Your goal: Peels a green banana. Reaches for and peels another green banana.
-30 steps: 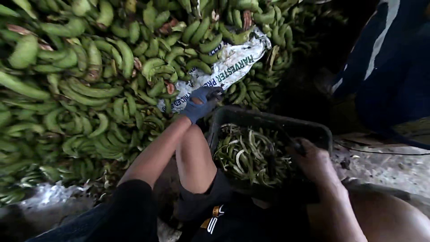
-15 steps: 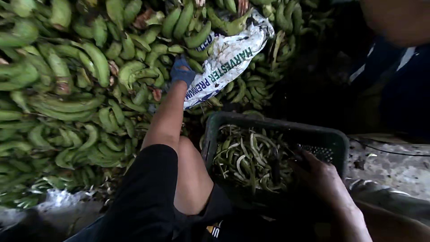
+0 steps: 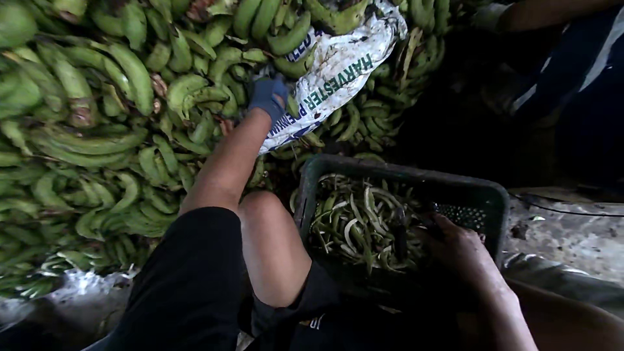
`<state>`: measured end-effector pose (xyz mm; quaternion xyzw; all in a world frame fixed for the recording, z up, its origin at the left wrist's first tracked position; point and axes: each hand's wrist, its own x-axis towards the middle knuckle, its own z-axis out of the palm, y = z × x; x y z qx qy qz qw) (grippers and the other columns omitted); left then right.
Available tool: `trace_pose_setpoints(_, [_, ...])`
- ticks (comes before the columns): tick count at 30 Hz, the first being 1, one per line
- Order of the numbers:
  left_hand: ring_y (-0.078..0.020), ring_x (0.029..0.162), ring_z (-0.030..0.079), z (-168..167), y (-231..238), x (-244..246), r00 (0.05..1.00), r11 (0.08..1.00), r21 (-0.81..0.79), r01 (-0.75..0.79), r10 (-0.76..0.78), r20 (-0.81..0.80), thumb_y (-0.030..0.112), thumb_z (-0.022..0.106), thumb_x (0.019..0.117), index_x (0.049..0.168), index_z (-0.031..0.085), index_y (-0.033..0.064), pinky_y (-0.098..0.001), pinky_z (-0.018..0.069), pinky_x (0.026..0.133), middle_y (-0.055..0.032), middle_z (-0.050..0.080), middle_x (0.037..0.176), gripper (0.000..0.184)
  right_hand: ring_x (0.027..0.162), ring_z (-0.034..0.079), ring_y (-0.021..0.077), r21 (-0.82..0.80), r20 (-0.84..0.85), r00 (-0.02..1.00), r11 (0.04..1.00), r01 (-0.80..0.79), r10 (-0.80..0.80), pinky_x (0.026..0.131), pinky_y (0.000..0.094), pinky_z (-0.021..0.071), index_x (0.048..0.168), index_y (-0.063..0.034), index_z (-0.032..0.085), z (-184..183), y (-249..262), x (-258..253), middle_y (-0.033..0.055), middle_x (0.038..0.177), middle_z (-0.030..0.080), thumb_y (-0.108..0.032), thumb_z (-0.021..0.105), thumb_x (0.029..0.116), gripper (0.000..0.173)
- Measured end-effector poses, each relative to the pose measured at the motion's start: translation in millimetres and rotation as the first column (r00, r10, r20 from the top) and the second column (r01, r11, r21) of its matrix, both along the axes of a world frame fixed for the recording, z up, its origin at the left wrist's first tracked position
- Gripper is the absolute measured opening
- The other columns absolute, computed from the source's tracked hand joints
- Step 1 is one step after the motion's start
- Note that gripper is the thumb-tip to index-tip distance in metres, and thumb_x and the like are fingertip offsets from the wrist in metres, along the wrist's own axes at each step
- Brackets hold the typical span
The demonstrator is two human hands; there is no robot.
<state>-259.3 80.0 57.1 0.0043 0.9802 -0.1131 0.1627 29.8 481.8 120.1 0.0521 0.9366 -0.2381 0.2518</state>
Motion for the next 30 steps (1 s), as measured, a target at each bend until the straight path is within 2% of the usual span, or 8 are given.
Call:
trace_pose_setpoints(8, [-0.0526,0.118,0.06,38.2,-8.0,38.8,0.964,0.98,0.183,0.079,-0.029,-0.263,0.026,0.065,0.0908,0.149,0.051,0.019,-0.0754,0.047,0.087,-0.0219,0.053,0.147,0.06,0.09,0.072,0.0396,0.009,-0.029,0.999,1.0,0.024,-0.023,0.081,0.0659,0.0554,0.13,-0.014,0.068,-3.8,7.4,2.7,0.0182,0.097,0.074,-0.036,0.07,0.0992,0.038])
trace_pose_setpoints(13, [-0.0252,0.131,0.056,107.1,1.3,124.8,0.736,0.807,0.591,0.01,0.394,-0.55,0.067,0.068,0.0843,0.143,0.057,0.0164,-0.0452,0.0435,0.111,-0.0118,0.059,0.142,0.078,0.086,0.071,0.0416,-0.024,-0.12,0.992,0.999,0.04,-0.043,0.077,0.0683,0.0546,0.123,-0.0096,0.068,-2.8,12.6,7.1,0.0202,0.093,0.072,-0.038,0.069,0.0997,0.037])
trace_pose_setpoints(15, [-0.0142,0.128,0.058,114.1,3.4,157.5,0.659,0.577,0.797,0.176,0.533,-0.531,0.055,0.079,0.0821,0.144,0.053,0.0038,-0.0311,0.0485,0.109,-0.0089,0.061,0.139,0.084,0.084,0.07,0.0405,-0.08,-0.165,0.985,0.996,0.045,-0.058,0.075,0.0666,0.0548,0.122,-0.0066,0.067,2.9,12.2,8.3,0.021,0.092,0.071,-0.041,0.065,0.1014,0.04])
trace_pose_setpoints(17, [-0.0195,0.112,0.065,108.5,23.6,184.9,0.739,-0.027,0.927,0.375,0.612,-0.281,0.015,0.075,0.0896,0.139,0.045,-0.0037,-0.0372,0.0582,0.096,-0.0129,0.064,0.124,0.061,0.082,0.069,0.0346,-0.146,-0.254,0.964,0.988,0.044,-0.08,0.076,0.0595,0.0559,0.121,-0.0044,0.067,0.0,13.9,16.5,0.019,0.093,0.07,-0.044,0.061,0.1028,0.044])
trace_pose_setpoints(19, [-0.0291,0.095,0.068,97.6,53.5,204.8,0.881,-0.495,0.831,0.252,0.473,0.015,0.007,0.053,0.0997,0.127,0.047,-0.0012,-0.0499,0.0597,0.087,-0.0168,0.065,0.106,0.029,0.082,0.069,0.0234,-0.233,-0.328,0.933,0.97,0.074,-0.15,0.078,0.0473,0.0576,0.124,-0.0052,0.067,-7.4,14.5,23.5,0.0139,0.096,0.071,-0.045,0.056,0.1046,0.046])
trace_pose_setpoints(20, [-0.0278,0.088,0.068,93.5,70.5,218.6,0.892,-0.549,0.82,0.16,0.436,0.118,0.012,0.051,0.1027,0.127,0.048,0.0002,-0.0482,0.0605,0.082,-0.0148,0.066,0.101,0.027,0.082,0.069,0.0187,-0.3,-0.322,0.923,0.948,0.111,-0.21,0.079,0.0423,0.058,0.127,-0.0059,0.066,-8.5,12.0,27.7,0.0116,0.097,0.071,-0.044,0.053,0.1059,0.045])
trace_pose_setpoints(25, [-0.0222,0.088,0.07,54.5,136.5,280.2,0.691,-0.383,0.922,0.051,0.68,0.245,0.026,0.077,0.0906,0.14,0.048,0.0025,-0.0418,0.0632,0.078,-0.0114,0.068,0.104,0.062,0.061,0.057,0.0091,-0.566,-0.392,0.844,0.819,0.092,-0.366,0.057,0.0304,0.0543,0.124,-0.0013,0.064,10.3,-39.7,91.3,0.0029,0.078,0.061,-0.029,0.045,0.1106,0.036])
trace_pose_setpoints(30, [-0.0173,0.105,0.068,38.7,166.1,300.5,0.671,-0.243,0.965,0.099,0.733,0.115,0.026,0.08,0.088,0.147,0.042,0.0034,-0.0371,0.0604,0.091,-0.0102,0.066,0.122,0.074,0.077,0.068,0.0216,-0.493,-0.173,0.935,0.849,0.19,-0.31,0.074,0.0439,0.0581,0.119,-0.0006,0.064,-35.4,-79.8,116.4,0.0127,0.087,0.068,-0.035,0.045,0.1109,0.04])
